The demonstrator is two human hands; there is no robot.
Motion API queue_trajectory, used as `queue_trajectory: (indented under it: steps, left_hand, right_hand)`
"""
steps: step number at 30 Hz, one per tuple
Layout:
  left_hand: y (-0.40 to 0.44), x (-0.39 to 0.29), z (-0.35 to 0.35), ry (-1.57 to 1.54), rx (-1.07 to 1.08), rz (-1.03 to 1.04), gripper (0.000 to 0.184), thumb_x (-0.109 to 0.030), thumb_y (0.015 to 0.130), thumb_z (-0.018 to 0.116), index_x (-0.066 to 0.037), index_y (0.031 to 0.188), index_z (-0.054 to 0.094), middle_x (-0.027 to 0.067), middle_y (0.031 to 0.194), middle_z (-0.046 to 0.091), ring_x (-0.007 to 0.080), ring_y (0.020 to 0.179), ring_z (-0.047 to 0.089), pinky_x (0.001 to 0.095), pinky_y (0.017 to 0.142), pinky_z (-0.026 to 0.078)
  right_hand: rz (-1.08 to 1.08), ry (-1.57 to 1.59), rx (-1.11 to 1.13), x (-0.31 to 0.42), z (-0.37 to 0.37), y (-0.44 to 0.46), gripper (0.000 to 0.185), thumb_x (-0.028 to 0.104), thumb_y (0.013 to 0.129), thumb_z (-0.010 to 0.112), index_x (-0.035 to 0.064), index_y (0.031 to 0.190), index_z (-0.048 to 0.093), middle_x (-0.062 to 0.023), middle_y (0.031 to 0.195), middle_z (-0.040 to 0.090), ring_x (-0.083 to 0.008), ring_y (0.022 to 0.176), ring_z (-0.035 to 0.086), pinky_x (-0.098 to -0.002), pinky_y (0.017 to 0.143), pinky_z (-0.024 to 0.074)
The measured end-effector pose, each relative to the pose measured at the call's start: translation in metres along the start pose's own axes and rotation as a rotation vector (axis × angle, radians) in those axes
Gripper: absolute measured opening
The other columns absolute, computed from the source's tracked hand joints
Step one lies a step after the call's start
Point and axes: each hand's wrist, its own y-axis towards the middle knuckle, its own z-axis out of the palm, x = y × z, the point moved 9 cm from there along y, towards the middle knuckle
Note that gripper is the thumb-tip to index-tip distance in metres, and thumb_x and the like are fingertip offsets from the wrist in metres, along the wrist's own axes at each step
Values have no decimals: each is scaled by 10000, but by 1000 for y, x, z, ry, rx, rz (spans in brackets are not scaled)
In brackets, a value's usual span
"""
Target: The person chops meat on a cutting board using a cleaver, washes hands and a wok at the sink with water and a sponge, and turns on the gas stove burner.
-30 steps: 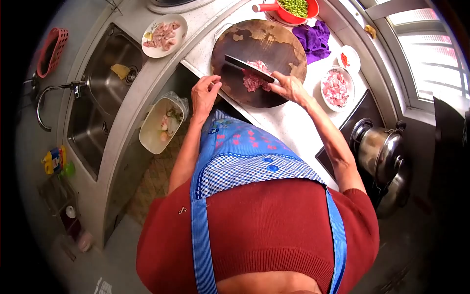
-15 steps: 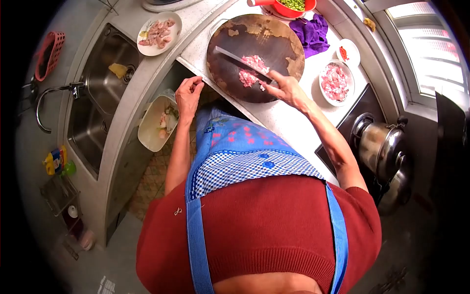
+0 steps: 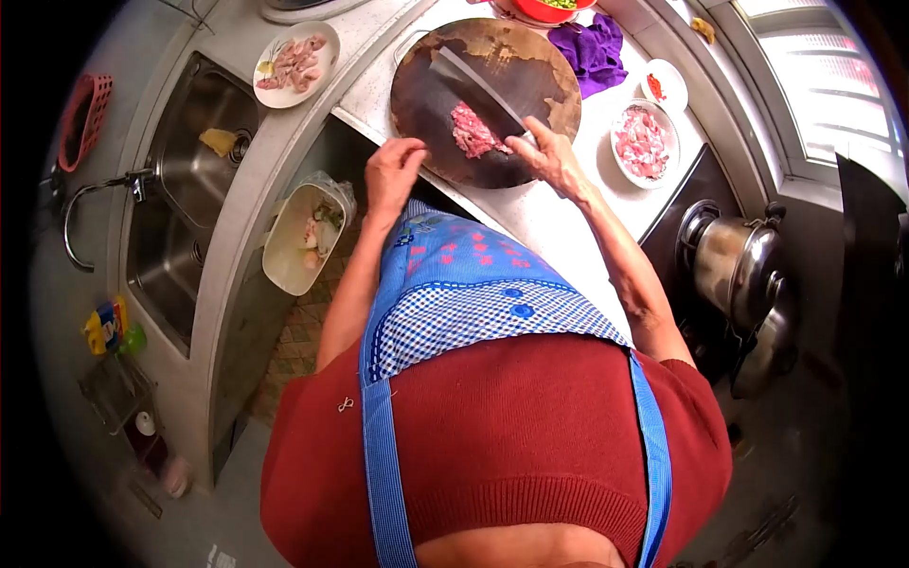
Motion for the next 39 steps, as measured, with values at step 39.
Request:
queue_trajectory:
  steps: [39]
  left_hand:
    - [-5,-16,67,-1275,333,-573,194,-91,894,577,3,1062,597,102,929,655,158,830,632,276,779,521]
  right_hand:
    - [269,1142,-86,-33,16,-48,291,378,922,526,126,917,382,-28,674,454,-94,500,451,-220,421,397]
